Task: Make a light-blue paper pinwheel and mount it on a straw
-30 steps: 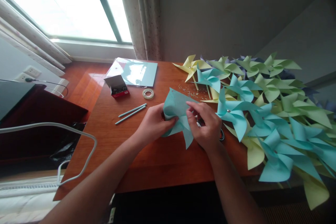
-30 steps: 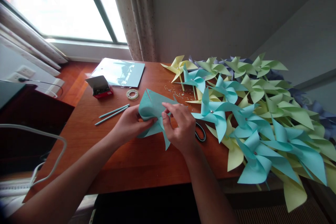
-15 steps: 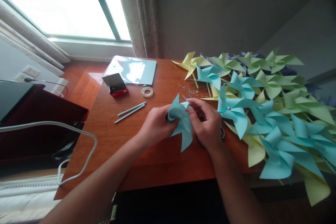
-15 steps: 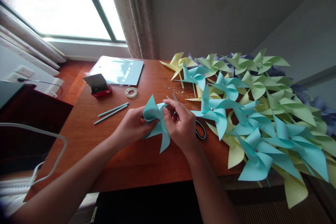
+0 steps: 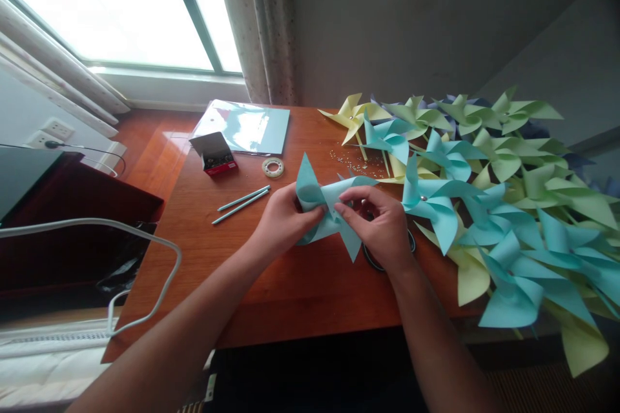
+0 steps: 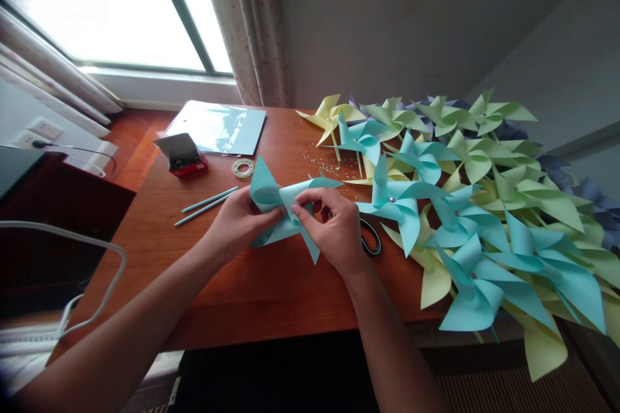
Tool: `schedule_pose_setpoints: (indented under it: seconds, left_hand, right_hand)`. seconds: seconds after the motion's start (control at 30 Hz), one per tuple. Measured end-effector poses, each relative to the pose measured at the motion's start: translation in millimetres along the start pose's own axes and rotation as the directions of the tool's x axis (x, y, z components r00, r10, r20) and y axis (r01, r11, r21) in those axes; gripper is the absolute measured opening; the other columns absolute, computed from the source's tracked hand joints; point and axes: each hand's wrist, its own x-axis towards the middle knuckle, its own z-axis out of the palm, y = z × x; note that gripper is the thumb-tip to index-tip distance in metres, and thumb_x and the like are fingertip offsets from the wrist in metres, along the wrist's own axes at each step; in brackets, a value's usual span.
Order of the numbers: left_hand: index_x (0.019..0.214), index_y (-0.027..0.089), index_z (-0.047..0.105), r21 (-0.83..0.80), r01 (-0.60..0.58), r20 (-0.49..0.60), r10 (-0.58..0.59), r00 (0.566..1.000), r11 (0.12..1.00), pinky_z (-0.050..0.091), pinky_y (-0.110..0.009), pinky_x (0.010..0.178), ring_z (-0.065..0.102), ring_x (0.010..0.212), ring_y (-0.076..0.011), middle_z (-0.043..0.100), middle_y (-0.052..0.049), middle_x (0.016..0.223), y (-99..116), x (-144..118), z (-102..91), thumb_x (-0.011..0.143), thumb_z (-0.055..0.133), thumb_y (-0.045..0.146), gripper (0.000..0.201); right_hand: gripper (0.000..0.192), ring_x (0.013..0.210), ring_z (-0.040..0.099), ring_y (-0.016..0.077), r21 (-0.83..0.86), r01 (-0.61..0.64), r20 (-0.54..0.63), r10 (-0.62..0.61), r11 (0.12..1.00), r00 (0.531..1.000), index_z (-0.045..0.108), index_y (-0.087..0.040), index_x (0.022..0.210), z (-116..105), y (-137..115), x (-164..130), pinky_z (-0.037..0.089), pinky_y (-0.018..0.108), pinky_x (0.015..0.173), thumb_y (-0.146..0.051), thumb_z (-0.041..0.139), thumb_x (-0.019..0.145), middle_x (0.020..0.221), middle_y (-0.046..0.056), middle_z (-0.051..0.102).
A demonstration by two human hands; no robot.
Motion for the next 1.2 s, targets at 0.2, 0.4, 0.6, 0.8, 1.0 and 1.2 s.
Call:
schedule_pose_setpoints:
  seconds: [0.2,0.4,0.6,0.8,1.0,1.2]
  left_hand:
    - [0.077,0.015,0.067,-0.143,0.095,0.008,-0.095,0.995,0.985,0.046,-0.023,0.059,0.057,0.064,-0.0136,0.067,0.001,0.071,5.6,-2.4,2.1,0.063,0.084,0.025,0.024]
    - [0.077,0.015,0.066,-0.145,0.099,0.027,-0.096,0.995,0.984,0.046,-0.023,0.059,0.057,0.064,-0.0139,0.066,0.001,0.071,5.1,-1.7,2.3,0.061,0.087,0.027,0.029]
    - [0.073,0.015,0.064,-0.128,0.095,0.009,-0.095,0.995,0.987,0.044,-0.023,0.056,0.055,0.061,-0.0131,0.064,0.001,0.068,7.7,-2.7,3.4,0.061,0.087,0.032,0.031]
    - [0.074,0.015,0.065,-0.14,0.101,-0.01,-0.104,0.995,0.985,0.045,-0.022,0.057,0.055,0.062,-0.0125,0.065,0.002,0.068,10.5,-4.5,4.1,0.064,0.087,0.032,0.03]
    - [0.076,0.015,0.068,-0.192,0.143,-0.01,-0.148,0.989,0.971,0.047,-0.023,0.059,0.059,0.065,-0.0141,0.069,0.001,0.072,13.5,-4.5,4.1,0.056,0.092,0.028,0.034]
    - [0.08,0.015,0.072,-0.263,0.166,0.051,-0.158,0.986,0.95,0.05,-0.024,0.061,0.063,0.068,-0.0157,0.073,-0.001,0.077,14.3,-4.0,2.6,0.056,0.093,0.027,0.034]
  right_hand:
    - [0.007,0.061,0.051,0.0122,-0.077,0.053,-0.006,-0.053,0.996,0.999,0.072,-0.024,0.086,0.3,3.3,-0.1,0.044,0.027,0.057,-0.02,0.077,0.083,0.078,-0.002,0.065]
    - [0.008,0.063,0.053,0.0129,-0.043,0.052,-0.012,-0.052,0.998,0.999,0.072,-0.024,0.088,0.4,1.0,-0.6,0.045,0.027,0.059,-0.02,0.077,0.084,0.078,-0.002,0.065]
    - [0.008,0.062,0.052,0.0129,-0.071,0.063,-0.005,-0.063,0.996,0.998,0.071,-0.024,0.088,0.9,1.0,0.3,0.045,0.028,0.059,-0.019,0.077,0.083,0.079,-0.001,0.065]
    - [0.008,0.064,0.052,0.0135,-0.134,0.127,-0.006,-0.129,0.983,0.992,0.07,-0.024,0.088,0.5,-0.4,-0.2,0.046,0.028,0.061,-0.018,0.075,0.085,0.079,-0.001,0.063]
    - [0.009,0.067,0.054,0.0152,-0.207,0.2,-0.016,-0.208,0.958,0.978,0.069,-0.025,0.089,0.2,-1.3,0.2,0.047,0.03,0.062,-0.017,0.074,0.086,0.08,-0.001,0.064]
    - [0.007,0.069,0.056,0.0172,-0.255,0.26,-0.025,-0.275,0.931,0.961,0.068,-0.024,0.09,0.0,-1.0,0.9,0.049,0.031,0.063,-0.018,0.072,0.089,0.079,0.0,0.067]
